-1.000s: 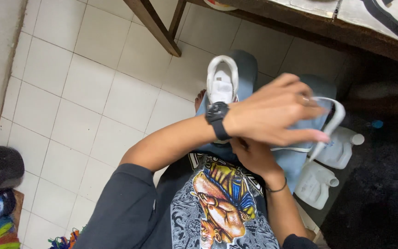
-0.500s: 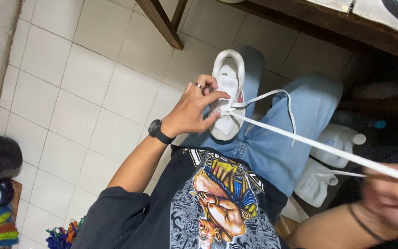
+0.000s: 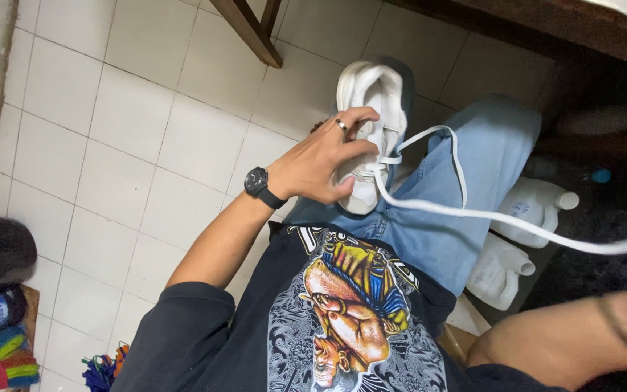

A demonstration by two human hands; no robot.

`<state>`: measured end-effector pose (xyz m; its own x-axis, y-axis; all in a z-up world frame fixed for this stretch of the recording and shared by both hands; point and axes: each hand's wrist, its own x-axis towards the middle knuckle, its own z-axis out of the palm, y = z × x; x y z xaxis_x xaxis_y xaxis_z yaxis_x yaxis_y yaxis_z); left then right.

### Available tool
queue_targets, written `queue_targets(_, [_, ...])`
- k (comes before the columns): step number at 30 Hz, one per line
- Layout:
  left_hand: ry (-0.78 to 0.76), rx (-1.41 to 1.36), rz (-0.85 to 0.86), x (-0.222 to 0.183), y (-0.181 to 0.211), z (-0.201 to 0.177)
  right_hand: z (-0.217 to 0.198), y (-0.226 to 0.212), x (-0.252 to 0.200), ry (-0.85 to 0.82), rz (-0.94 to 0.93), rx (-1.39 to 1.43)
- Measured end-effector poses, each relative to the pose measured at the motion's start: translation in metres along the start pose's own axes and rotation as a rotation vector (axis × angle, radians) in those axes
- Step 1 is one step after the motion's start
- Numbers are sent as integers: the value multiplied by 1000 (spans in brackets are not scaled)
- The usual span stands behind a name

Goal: Lacing a New Balance sneaker by threading the shoelaces through the eyelets.

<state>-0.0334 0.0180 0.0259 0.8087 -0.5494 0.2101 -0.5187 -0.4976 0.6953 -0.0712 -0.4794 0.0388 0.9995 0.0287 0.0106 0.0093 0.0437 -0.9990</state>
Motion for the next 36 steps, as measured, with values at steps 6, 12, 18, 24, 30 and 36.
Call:
queue_targets(6, [-209,-27,-1,13,21,-23,210,-46,14,-115,-63,-448])
queue_targets(12, [-332,182,69,27,18,-20,256,-6,7,-253,-100,-527])
queue_targets(18, [-306,253,190,44,19,-7,254,21,-4,-112,-207,-668])
queue_targets(24, [-334,295,205,50,20,2,245,32,-9,-39,-129,-856])
queue_targets(30, [-339,304,229,54,25,-2,249,32,-9,7,-178,-874])
queue_targets(36, [-341,341,247,55,24,3,259,35,-8,21,-317,-978])
